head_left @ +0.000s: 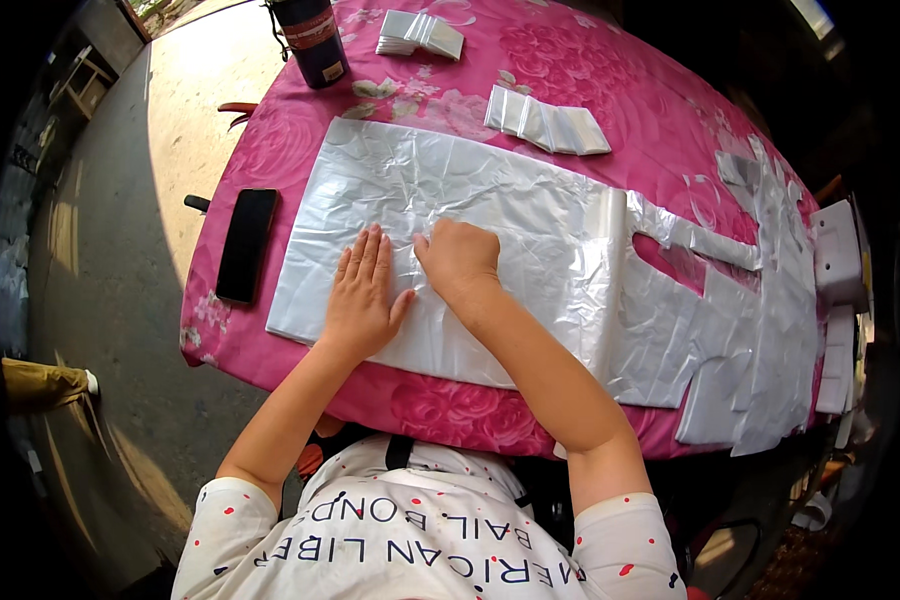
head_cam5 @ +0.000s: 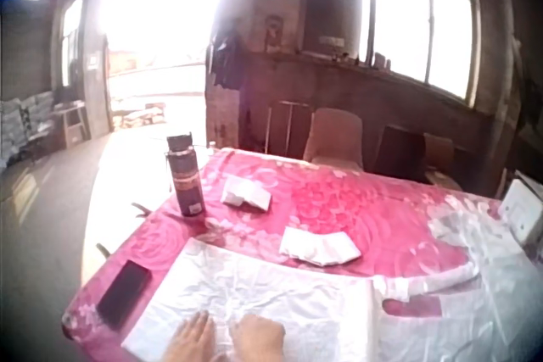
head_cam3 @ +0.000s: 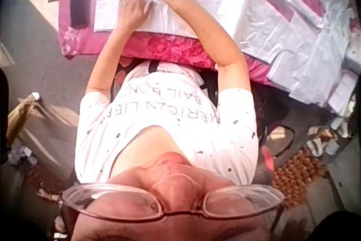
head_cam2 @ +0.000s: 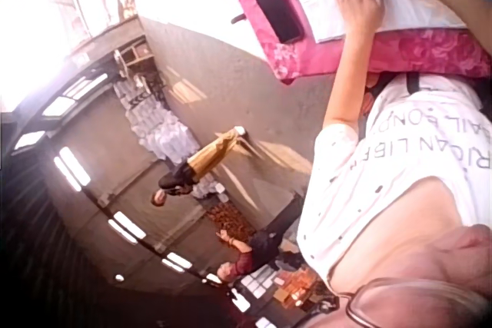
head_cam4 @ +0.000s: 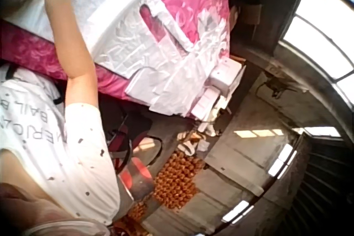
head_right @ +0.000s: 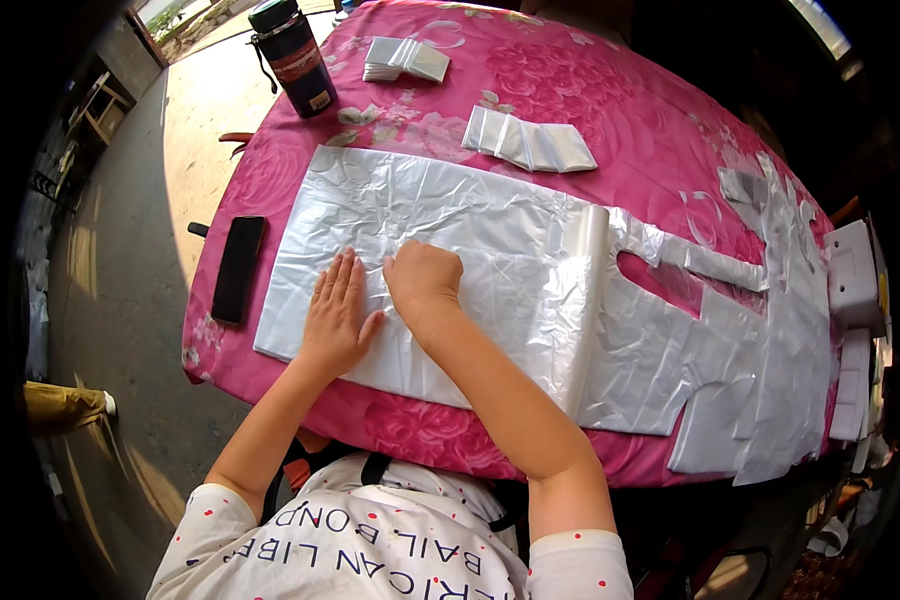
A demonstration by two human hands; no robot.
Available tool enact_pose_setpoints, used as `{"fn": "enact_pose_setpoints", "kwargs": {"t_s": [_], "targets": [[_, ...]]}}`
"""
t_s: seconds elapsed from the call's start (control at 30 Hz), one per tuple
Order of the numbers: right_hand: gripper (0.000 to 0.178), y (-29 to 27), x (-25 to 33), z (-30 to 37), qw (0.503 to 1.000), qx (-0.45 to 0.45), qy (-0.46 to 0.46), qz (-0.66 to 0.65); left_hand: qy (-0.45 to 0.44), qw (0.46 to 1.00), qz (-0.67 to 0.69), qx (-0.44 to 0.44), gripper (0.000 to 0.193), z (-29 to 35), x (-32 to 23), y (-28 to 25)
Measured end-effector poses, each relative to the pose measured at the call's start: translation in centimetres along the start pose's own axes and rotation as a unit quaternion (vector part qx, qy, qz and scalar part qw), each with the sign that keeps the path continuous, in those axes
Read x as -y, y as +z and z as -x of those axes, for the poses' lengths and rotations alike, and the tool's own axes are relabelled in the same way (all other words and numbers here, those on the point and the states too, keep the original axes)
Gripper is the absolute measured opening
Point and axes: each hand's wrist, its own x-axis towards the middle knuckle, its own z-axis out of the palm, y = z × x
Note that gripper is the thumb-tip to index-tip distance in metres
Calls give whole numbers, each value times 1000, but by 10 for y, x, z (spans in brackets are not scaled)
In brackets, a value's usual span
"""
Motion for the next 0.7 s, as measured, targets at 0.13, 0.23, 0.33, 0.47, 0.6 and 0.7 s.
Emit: {"fn": "enact_pose_setpoints", "kwargs": {"t_s": [0.13,0.23,0.33,0.47,0.6,0.7], "targets": [[30,-26,-49,20,980,1,-15,-199,5,1000,-10,12,73,0,1,3],[23,-67,-114,54,874,65,18,-482,0,1000,-24,15,74,6,8,3],[20,-94,-215,98,829,-41,92,-551,7,1000,-20,13,74,5,6,3],[14,-109,-359,163,797,-129,223,-546,-1,1000,-21,19,75,4,4,1],[16,-115,-448,218,798,-221,391,-401,61,994,-14,-93,72,2,-3,-12],[19,-108,-489,252,805,-349,410,-251,128,983,77,-107,59,-15,-32,-37]]}}
